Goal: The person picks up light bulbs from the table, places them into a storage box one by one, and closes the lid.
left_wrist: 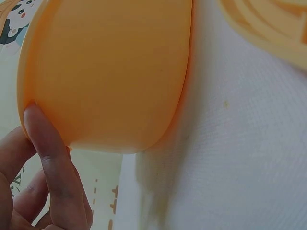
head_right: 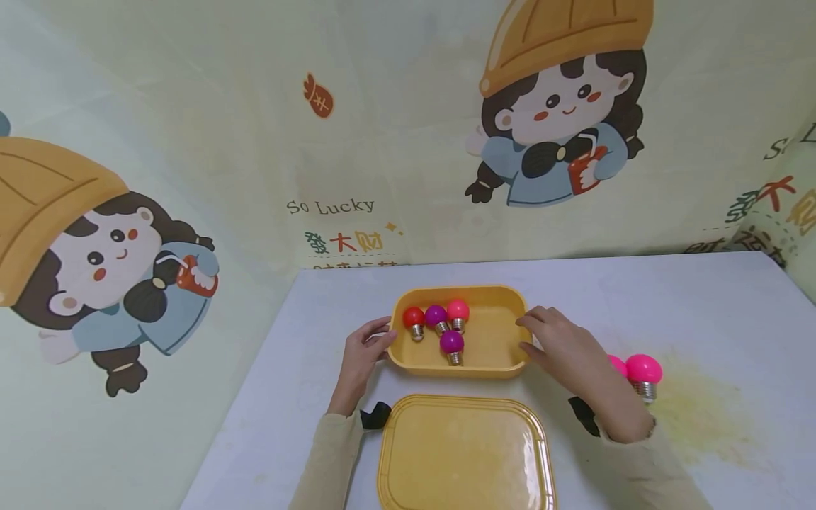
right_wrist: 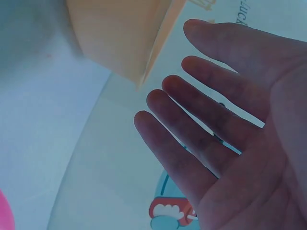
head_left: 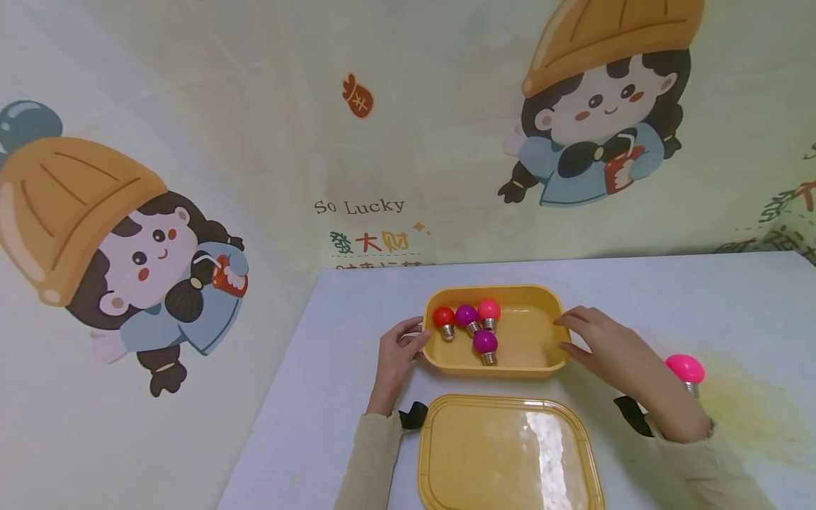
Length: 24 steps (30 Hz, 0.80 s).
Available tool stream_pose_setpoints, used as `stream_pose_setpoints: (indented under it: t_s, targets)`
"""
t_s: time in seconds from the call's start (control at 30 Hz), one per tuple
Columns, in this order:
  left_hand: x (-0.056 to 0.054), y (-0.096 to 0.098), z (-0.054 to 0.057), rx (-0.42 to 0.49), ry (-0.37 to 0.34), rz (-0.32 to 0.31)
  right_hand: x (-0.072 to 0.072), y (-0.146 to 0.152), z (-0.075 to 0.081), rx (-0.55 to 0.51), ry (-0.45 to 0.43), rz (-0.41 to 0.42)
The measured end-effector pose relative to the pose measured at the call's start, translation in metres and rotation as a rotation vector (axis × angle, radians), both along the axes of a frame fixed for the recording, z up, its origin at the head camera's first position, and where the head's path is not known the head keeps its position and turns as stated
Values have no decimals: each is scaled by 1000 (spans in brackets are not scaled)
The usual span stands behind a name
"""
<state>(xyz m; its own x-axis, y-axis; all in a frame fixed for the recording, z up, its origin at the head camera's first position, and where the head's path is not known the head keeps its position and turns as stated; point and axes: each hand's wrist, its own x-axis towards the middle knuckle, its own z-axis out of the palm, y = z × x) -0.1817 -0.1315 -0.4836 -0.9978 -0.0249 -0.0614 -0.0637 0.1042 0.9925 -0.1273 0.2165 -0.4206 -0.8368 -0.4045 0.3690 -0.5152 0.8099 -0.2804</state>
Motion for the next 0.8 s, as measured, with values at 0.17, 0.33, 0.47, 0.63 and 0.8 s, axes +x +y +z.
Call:
stream_pose_setpoints:
  t_s: [0.17, 0.33, 0.47, 0.63, 0.8]
  targets:
    - [8, 2, 18, 7, -9, -25, 3, 14, -3, 7, 36, -7]
    - [13, 3, 31, 14, -17, -46, 7, 25, -5, 9, 37, -39]
    - [13, 4, 32, 3, -16, -49, 10, 34, -9, -2, 45, -51]
    - [13, 4, 32, 10, -20, -50, 14, 46, -14, 5, 54, -74]
    - [14, 4, 33, 12, -34, -46, 18, 57, -16, 42, -19, -105]
